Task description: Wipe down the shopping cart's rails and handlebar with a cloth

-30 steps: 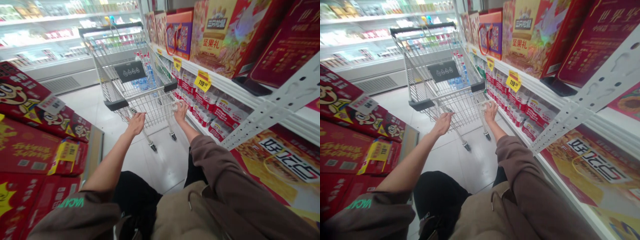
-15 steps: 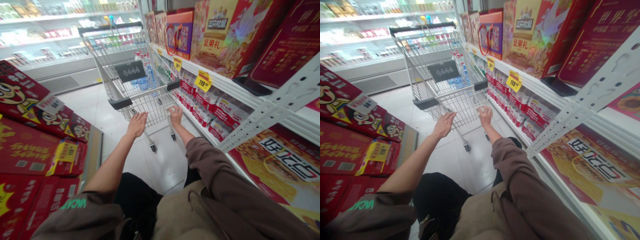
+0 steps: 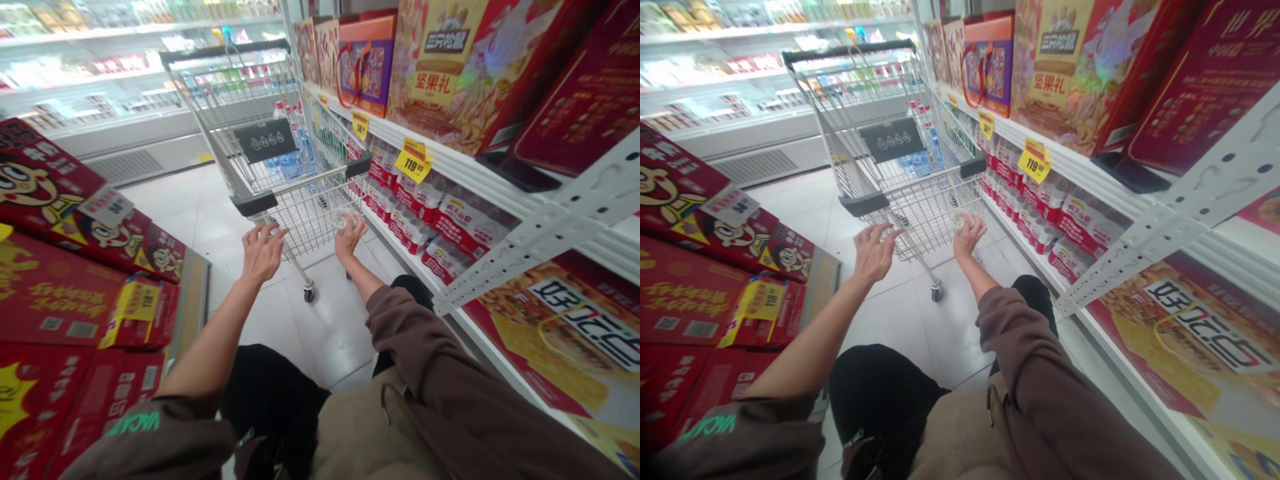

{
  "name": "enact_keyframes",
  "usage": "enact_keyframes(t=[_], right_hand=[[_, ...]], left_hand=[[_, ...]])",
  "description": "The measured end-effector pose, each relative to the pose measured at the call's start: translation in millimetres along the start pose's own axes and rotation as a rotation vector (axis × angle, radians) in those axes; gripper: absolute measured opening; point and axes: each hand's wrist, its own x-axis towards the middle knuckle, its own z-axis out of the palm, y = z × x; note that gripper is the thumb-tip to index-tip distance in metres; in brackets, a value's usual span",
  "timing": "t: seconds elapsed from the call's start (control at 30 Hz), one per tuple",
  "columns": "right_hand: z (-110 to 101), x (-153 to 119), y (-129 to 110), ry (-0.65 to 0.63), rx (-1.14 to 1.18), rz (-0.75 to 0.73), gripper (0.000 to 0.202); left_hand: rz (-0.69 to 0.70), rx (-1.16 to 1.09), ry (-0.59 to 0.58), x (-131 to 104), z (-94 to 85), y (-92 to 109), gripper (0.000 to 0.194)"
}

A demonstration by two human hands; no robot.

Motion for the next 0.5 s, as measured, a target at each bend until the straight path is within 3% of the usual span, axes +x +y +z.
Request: enact_keyframes(t=[0.1, 0.33, 0.5], right_hand=[[7, 10, 1, 0.121, -0.036, 0.049, 0.036], [0, -33, -5, -0.235, -0.009, -0.224, 0.042], [2, -18, -22, -0.175, -0.013, -0.217, 0.037]], left_hand=[[-0.127, 0.001, 0.083, -9, 7.8, -6, 0.057], [-0.088, -0.221, -0.004, -3, 15.9, -6, 0.068], [-0.124, -0.114, -0.046, -3, 6.8, -2, 0.066]])
